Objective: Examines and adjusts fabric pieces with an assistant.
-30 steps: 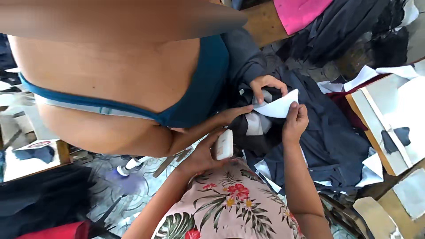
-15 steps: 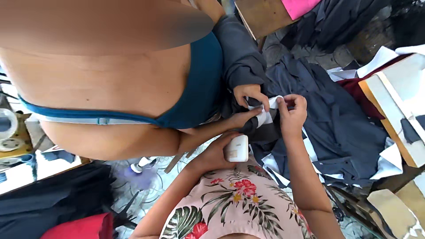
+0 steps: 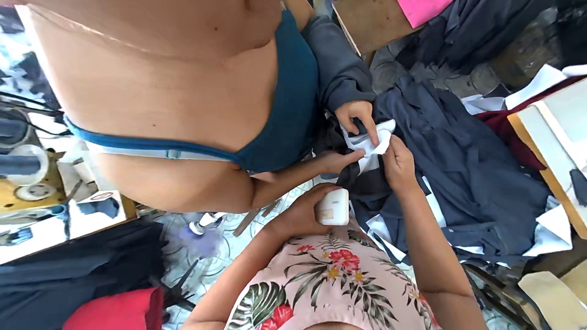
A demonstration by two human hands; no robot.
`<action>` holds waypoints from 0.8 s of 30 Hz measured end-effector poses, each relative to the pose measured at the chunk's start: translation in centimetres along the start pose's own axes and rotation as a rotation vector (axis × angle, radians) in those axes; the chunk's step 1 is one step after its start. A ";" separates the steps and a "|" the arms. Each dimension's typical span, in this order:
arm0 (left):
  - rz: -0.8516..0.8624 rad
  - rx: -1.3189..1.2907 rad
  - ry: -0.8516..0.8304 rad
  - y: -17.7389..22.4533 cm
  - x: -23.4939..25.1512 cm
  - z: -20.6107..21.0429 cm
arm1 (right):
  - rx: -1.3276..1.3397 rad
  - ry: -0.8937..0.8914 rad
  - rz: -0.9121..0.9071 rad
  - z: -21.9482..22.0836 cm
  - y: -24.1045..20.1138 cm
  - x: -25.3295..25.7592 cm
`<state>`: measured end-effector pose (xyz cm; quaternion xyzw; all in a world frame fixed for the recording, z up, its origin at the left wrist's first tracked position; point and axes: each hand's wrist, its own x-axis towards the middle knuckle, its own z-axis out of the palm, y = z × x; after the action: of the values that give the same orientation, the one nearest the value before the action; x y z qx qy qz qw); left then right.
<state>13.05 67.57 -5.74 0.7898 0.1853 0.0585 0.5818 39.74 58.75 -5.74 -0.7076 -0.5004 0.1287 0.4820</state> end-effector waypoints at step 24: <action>0.022 0.073 0.001 -1.2 0.7 -0.1 | 0.488 0.086 0.453 0.3 -3.2 -1.7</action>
<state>13.43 68.21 -6.91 0.8124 0.1789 0.0585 0.5519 36.92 57.63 -3.80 -0.6694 -0.2640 0.3184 0.6171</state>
